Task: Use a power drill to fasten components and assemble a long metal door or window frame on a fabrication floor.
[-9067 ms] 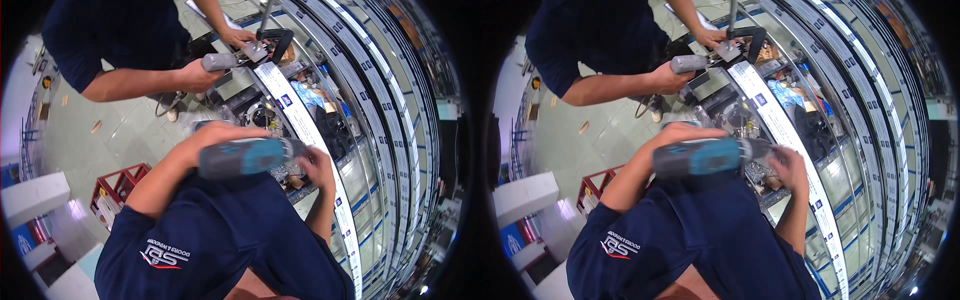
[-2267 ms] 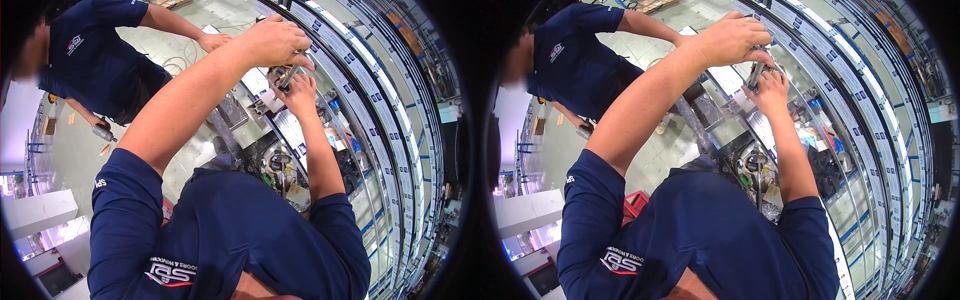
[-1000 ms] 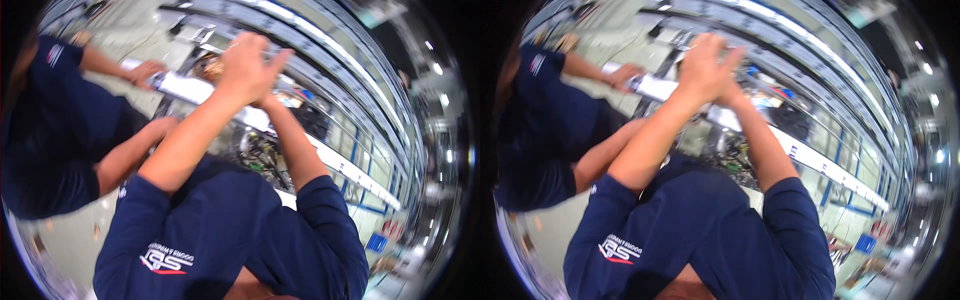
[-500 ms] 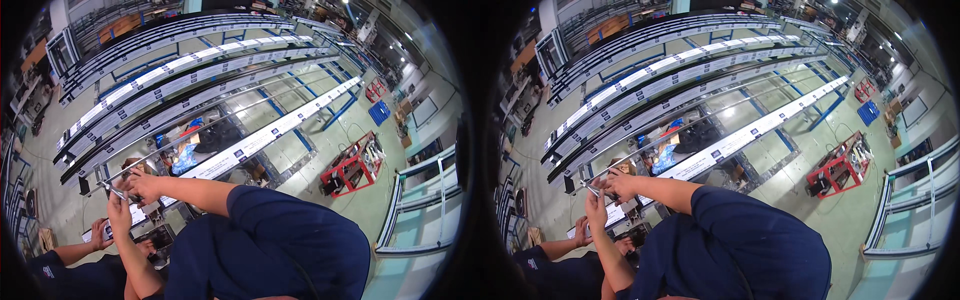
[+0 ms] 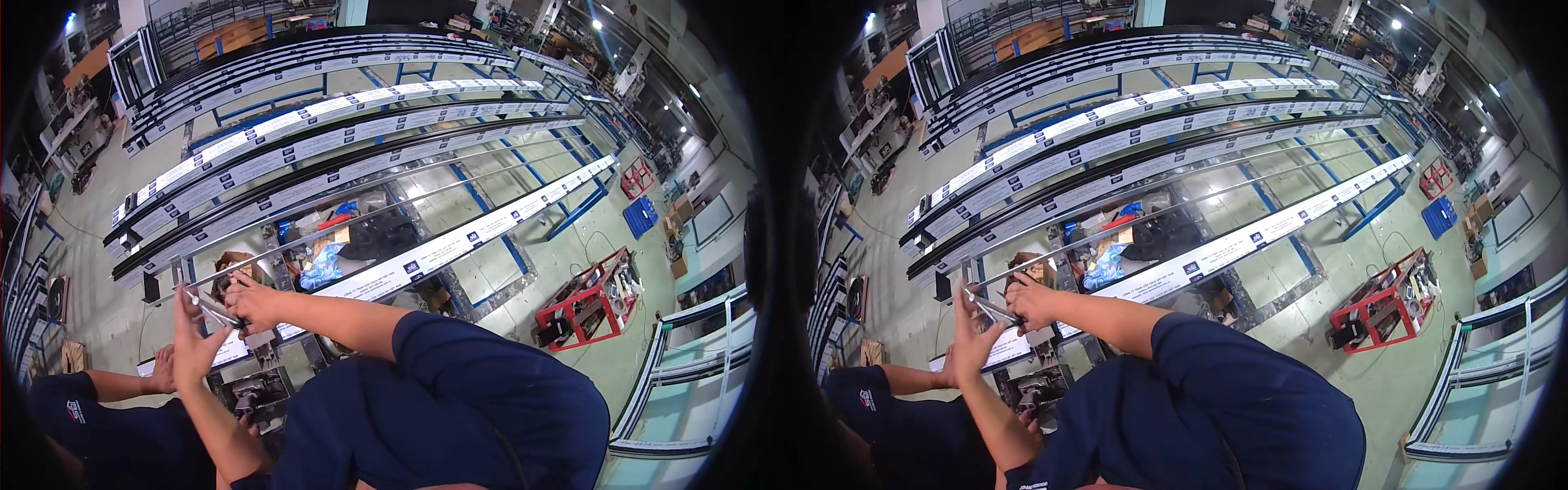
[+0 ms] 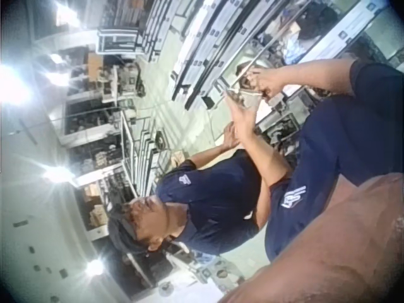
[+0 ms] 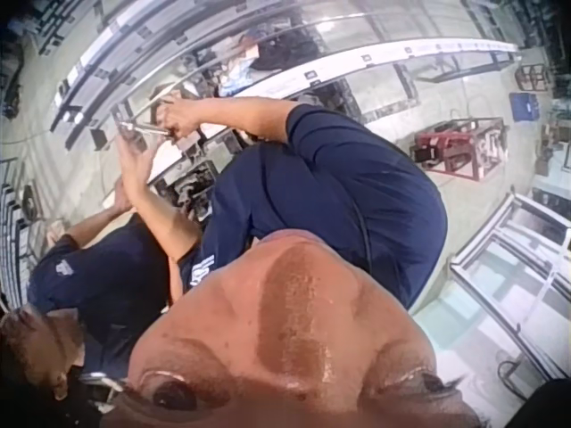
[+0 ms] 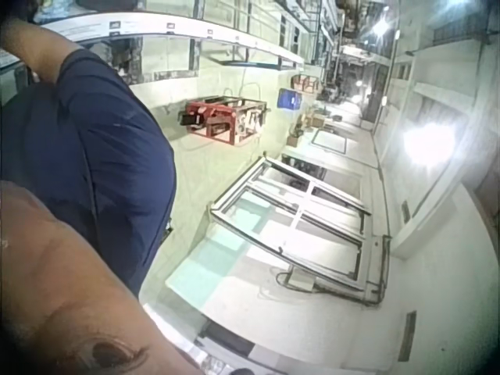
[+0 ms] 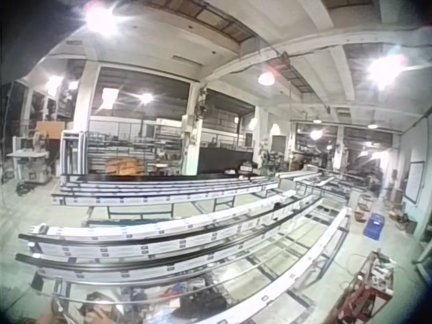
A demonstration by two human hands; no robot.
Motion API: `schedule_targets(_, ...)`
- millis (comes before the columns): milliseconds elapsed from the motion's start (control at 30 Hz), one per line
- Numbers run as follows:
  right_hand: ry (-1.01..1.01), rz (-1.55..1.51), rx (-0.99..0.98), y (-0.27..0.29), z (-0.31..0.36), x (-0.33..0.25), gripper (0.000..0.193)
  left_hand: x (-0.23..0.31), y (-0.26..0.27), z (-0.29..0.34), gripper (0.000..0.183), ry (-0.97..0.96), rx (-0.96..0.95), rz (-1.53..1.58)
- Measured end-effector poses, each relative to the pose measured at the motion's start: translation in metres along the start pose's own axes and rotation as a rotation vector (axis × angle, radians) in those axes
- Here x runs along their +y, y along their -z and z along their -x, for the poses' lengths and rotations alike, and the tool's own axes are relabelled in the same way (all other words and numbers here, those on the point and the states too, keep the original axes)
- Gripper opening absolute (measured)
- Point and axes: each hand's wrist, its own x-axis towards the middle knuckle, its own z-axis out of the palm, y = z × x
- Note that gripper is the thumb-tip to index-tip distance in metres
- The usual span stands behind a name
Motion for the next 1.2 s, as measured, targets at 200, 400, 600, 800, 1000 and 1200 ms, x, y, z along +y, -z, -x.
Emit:
schedule_targets(200,0.055,0.048,0.058,-0.007,-0.002,0.008,0.065,0.049,0.038,-0.035,0.077,-0.502,-0.285,-0.559)
schedule_targets(400,0.102,0.103,0.088,-0.009,-0.011,0.001,0.064,0.034,0.017,-0.037,0.026,-0.508,0.067,-0.985)
schedule_targets(600,0.076,0.097,0.096,0.003,0.001,-0.002,0.065,0.071,-0.008,-0.046,0.043,0.029,-0.041,-0.776)
schedule_targets(800,0.053,0.002,0.026,0.005,0.000,0.010,0.084,0.046,0.038,-0.035,0.062,0.100,-0.533,-0.321)
schedule_targets(1000,-0.220,-0.111,0.247,-0.004,0.010,-0.005,0.129,-0.042,0.007,-0.014,0.044,0.098,-0.247,0.038)
schedule_targets(1200,-0.322,-0.167,0.209,-0.012,0.009,0.002,0.128,-0.027,-0.011,-0.009,0.023,0.056,0.095,-0.097)
